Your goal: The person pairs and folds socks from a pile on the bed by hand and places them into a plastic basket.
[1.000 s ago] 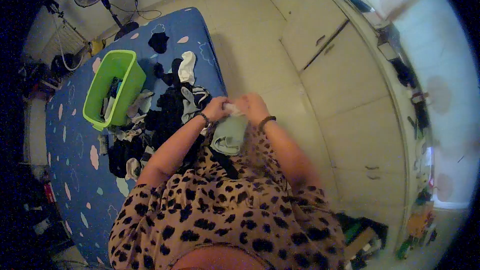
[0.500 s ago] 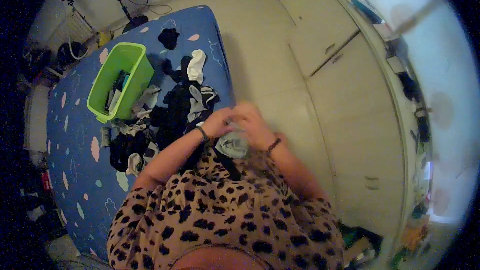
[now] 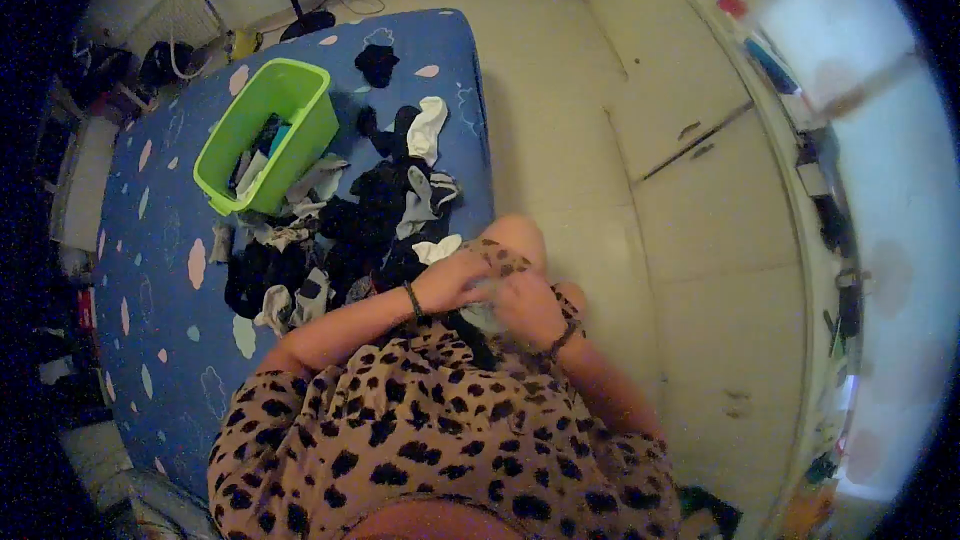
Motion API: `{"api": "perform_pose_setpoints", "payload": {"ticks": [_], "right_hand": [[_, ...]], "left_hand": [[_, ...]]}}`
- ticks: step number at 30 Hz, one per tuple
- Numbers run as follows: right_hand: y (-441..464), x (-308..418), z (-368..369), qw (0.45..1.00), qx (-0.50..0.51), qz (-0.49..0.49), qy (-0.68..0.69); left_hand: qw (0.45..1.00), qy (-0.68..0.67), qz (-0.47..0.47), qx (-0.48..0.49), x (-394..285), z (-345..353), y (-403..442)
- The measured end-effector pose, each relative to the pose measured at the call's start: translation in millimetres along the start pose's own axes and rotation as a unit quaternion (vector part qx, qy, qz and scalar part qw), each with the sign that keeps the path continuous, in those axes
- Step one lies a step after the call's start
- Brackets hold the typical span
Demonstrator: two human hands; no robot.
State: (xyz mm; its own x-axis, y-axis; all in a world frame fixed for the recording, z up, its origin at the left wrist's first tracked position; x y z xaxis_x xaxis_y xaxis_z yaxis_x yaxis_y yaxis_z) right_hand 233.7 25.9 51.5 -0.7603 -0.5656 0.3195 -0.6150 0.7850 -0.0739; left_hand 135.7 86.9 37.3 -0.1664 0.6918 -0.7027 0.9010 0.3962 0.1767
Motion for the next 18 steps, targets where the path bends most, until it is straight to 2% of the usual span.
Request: {"api": "perform_pose_setpoints", "payload": {"ticks": [2,3,4,6,8,9,10,11,12,13,14,15,16,17,18], "right_hand": [[-1.1,5.8,-20.7,0.991,-0.032,0.035,0.125],[-2.9,-9.1,-10.0,0.974,-0.051,0.025,0.218],[-5.7,-17.9,4.2,0.974,-0.050,0.028,0.219],[-12.7,-38.9,36.5,0.935,-0.015,0.079,0.345],[-9.7,-22.8,14.4,0.943,0.030,0.101,0.315],[-2.7,-11.1,6.5,0.948,0.073,0.119,0.287],[3.4,2.3,-1.5,0.951,0.081,0.094,0.282],[4.6,13.1,-1.5,0.964,0.133,0.095,0.212],[3.0,20.1,3.5,0.970,0.180,0.094,0.136],[0.5,29.8,-0.4,0.986,0.114,0.021,0.119],[-6.2,36.9,-4.2,0.992,0.045,-0.054,0.103],[-10.2,30.4,4.7,0.982,0.096,-0.012,0.164],[-14.9,24.4,10.4,0.963,0.147,0.035,0.221],[-17.1,25.7,4.0,0.966,0.152,0.023,0.208],[-21.3,18.9,4.3,0.932,0.182,0.070,0.306]], "left_hand": [[1.000,0.012,0.017,0.021,-13.7,7.4,-9.1],[0.998,0.028,0.039,0.044,-22.8,13.7,-12.8],[0.998,0.024,0.040,0.045,-28.3,13.7,-14.3],[0.995,0.055,0.077,0.027,-44.1,13.2,-19.2],[0.994,0.077,0.080,-0.005,-47.2,9.7,-24.4],[0.998,-0.052,-0.031,-0.025,-27.3,9.0,-28.3],[0.972,-0.180,-0.140,-0.053,-6.2,13.0,-38.1],[0.975,-0.197,-0.087,-0.055,-3.2,21.9,-39.1],[0.980,-0.155,-0.101,0.078,-8.5,34.6,-38.5],[0.992,-0.109,0.057,0.022,-18.6,43.8,-39.2],[0.996,-0.063,-0.010,0.064,-30.6,38.4,-39.9],[0.999,-0.011,0.033,0.029,-29.1,49.1,-39.2],[1.000,0.001,0.029,0.011,-36.1,43.4,-40.0],[0.999,0.038,0.000,0.034,-45.1,39.2,-39.7],[0.995,0.072,-0.030,0.059,-50.1,39.3,-40.6]]}}
Point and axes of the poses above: each hand's wrist, its own y-axis towards the middle knuckle, its own z-axis out of the palm, x = y × z, the point moved 8 cm from there along y, towards the middle knuckle, and after that the axes turned 14 degrees about x, right-handed, at the moved point
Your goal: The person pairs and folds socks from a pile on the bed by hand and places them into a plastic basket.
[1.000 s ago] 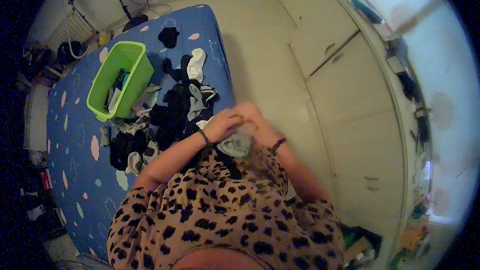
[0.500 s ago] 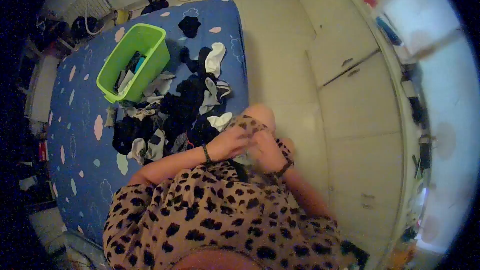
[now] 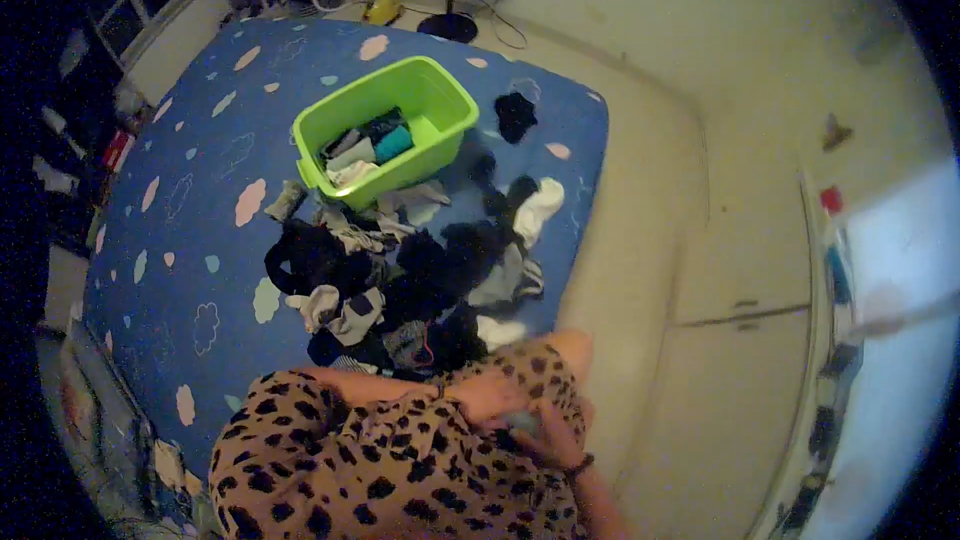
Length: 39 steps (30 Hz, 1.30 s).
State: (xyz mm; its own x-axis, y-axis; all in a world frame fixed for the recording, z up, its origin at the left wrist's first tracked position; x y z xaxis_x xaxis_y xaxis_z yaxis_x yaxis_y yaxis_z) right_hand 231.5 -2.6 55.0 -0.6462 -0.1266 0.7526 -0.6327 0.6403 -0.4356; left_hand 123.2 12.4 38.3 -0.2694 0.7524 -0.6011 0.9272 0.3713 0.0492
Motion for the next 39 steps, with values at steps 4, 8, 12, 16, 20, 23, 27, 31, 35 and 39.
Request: {"api": "perform_pose_setpoints", "payload": {"ticks": [4,8,12,16,20,23,27,31,35,39], "right_hand": [[-3.7,-1.4,-5.4,0.995,0.091,0.043,0.009],[7.2,60.8,-33.8,0.969,0.111,0.181,-0.124],[53.1,75.0,-58.6,0.966,0.086,0.146,-0.194],[99.4,134.5,-91.8,0.976,0.037,-0.039,-0.210],[139.3,152.1,-111.0,0.979,0.124,0.062,-0.152],[171.7,174.1,-139.3,0.984,0.100,-0.063,-0.131],[211.0,171.9,-198.9,0.988,-0.049,-0.105,-0.100],[246.5,184.4,-234.6,0.979,-0.160,-0.123,0.015],[289.4,181.9,-233.1,0.979,-0.141,-0.094,0.116],[341.5,201.2,-227.4,0.957,-0.096,-0.109,0.251]], "left_hand": [[0.997,0.036,0.020,-0.058,-5.8,10.6,11.6],[0.973,0.100,0.026,-0.204,-10.9,-14.0,10.8],[0.912,-0.394,-0.003,-0.115,43.5,-85.6,-25.6],[0.875,-0.482,-0.049,-0.008,77.8,-89.6,-34.3],[0.932,-0.338,-0.107,-0.073,89.0,-141.2,-56.7],[0.954,-0.223,-0.120,-0.162,109.7,-221.9,-85.7],[0.895,-0.197,-0.242,-0.320,201.0,-360.2,-166.3],[0.960,-0.163,-0.182,-0.133,323.9,-335.4,-154.2],[0.963,-0.124,-0.228,0.074,369.8,-238.2,-138.4],[0.950,-0.009,-0.281,0.137,363.0,-220.6,-134.3]]}}
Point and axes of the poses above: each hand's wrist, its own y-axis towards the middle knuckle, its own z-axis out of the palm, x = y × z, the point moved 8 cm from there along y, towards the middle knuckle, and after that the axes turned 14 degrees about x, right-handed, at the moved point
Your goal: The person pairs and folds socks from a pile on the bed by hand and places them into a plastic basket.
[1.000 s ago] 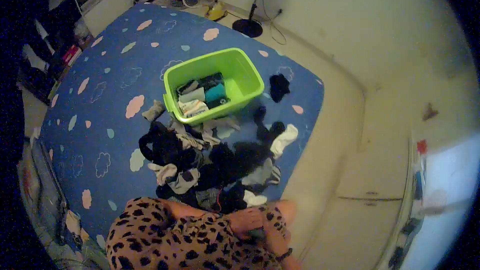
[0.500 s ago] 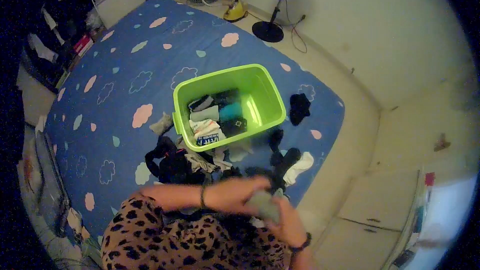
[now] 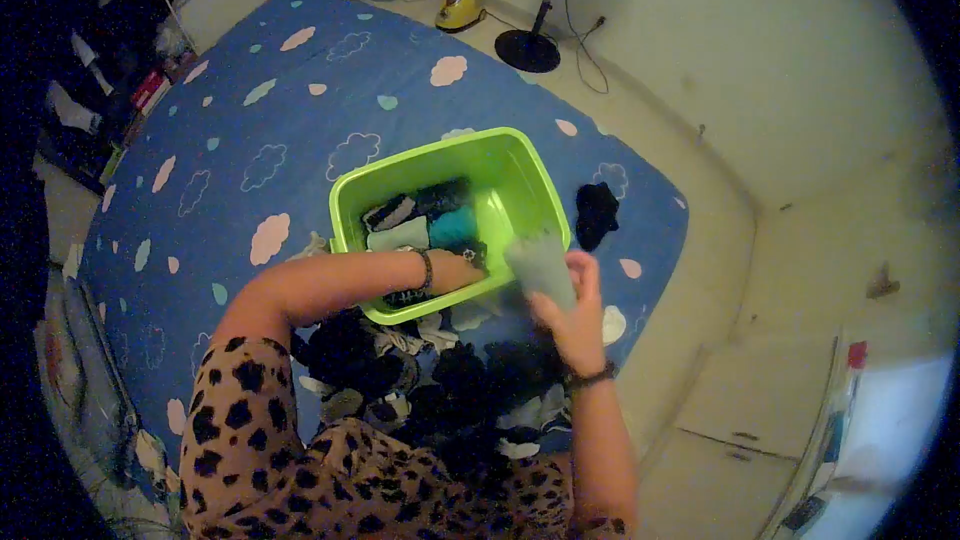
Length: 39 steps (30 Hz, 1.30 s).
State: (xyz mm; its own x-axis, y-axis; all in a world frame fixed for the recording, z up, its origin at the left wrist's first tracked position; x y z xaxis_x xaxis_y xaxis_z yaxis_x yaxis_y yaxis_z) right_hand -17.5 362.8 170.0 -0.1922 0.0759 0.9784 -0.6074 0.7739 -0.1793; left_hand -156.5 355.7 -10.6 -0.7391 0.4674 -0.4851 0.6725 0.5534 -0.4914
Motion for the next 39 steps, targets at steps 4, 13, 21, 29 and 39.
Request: {"api": "perform_pose_setpoints", "payload": {"ticks": [4,13,21,29,39], "right_hand": [[60.2,-16.8,14.4,0.996,0.011,-0.065,-0.052],[95.4,-40.6,13.0,0.995,-0.035,-0.072,-0.057],[91.1,-43.5,4.8,0.991,-0.088,-0.097,-0.010],[110.2,-58.9,2.1,0.982,-0.127,-0.096,-0.101],[105.1,-109.6,1.7,0.958,-0.173,-0.030,-0.227]], "left_hand": [[0.987,0.118,-0.065,0.082,-5.3,6.7,-11.3],[0.982,0.087,-0.106,0.132,0.9,-13.3,-20.9],[0.950,0.208,-0.175,-0.151,66.6,-72.6,-21.0],[0.948,0.090,-0.306,-0.007,81.2,-62.5,-13.1],[0.827,-0.457,0.012,-0.328,34.0,-118.4,-20.2]]}}
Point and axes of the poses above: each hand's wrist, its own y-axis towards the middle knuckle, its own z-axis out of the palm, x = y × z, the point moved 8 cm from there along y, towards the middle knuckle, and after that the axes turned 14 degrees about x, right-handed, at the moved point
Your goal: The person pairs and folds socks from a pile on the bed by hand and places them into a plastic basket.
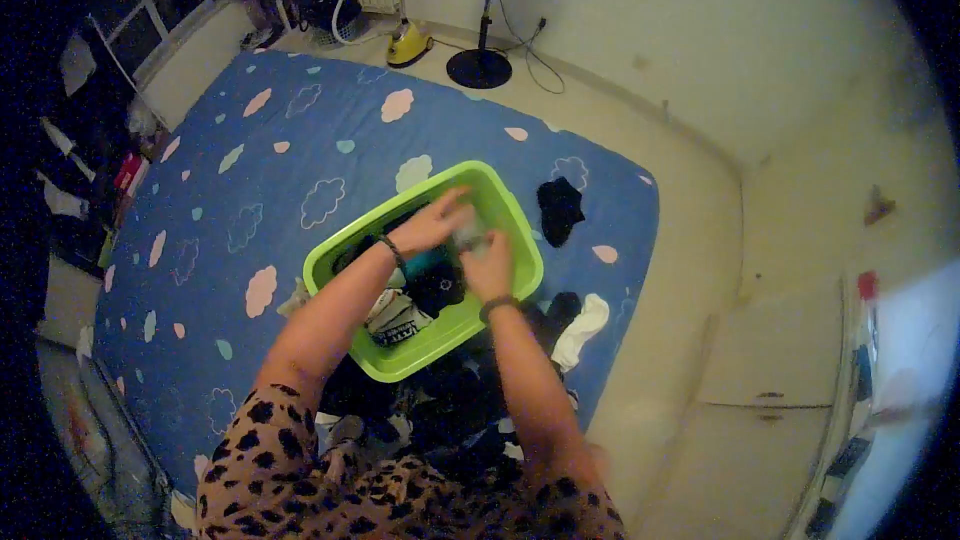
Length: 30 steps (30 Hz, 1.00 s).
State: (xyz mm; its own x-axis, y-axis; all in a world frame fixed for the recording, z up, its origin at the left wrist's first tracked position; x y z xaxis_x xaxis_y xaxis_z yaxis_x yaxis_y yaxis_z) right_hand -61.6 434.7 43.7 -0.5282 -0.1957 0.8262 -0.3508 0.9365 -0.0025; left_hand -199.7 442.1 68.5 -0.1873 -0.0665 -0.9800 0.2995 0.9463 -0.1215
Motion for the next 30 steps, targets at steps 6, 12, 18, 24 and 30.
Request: {"api": "perform_pose_setpoints", "payload": {"ticks": [6,12,18,24,30], "right_hand": [[1.1,15.4,-6.7,0.999,0.049,-0.023,0.000],[12.2,37.6,-7.2,0.990,0.120,-0.017,0.069],[-62.9,105.0,-41.8,0.930,0.126,-0.149,-0.311],[-101.2,86.9,-20.6,0.905,0.140,-0.213,-0.340],[-90.5,85.6,-20.0,0.905,0.146,-0.204,-0.343]], "left_hand": [[0.956,0.192,0.045,0.218,3.3,9.3,11.1],[0.810,0.556,0.117,0.147,-31.6,17.0,15.2],[0.689,0.696,0.154,0.136,33.4,1.1,48.8],[0.685,0.704,0.076,0.171,75.2,11.3,72.9],[0.689,0.681,-0.054,0.240,108.4,1.1,88.5]]}}
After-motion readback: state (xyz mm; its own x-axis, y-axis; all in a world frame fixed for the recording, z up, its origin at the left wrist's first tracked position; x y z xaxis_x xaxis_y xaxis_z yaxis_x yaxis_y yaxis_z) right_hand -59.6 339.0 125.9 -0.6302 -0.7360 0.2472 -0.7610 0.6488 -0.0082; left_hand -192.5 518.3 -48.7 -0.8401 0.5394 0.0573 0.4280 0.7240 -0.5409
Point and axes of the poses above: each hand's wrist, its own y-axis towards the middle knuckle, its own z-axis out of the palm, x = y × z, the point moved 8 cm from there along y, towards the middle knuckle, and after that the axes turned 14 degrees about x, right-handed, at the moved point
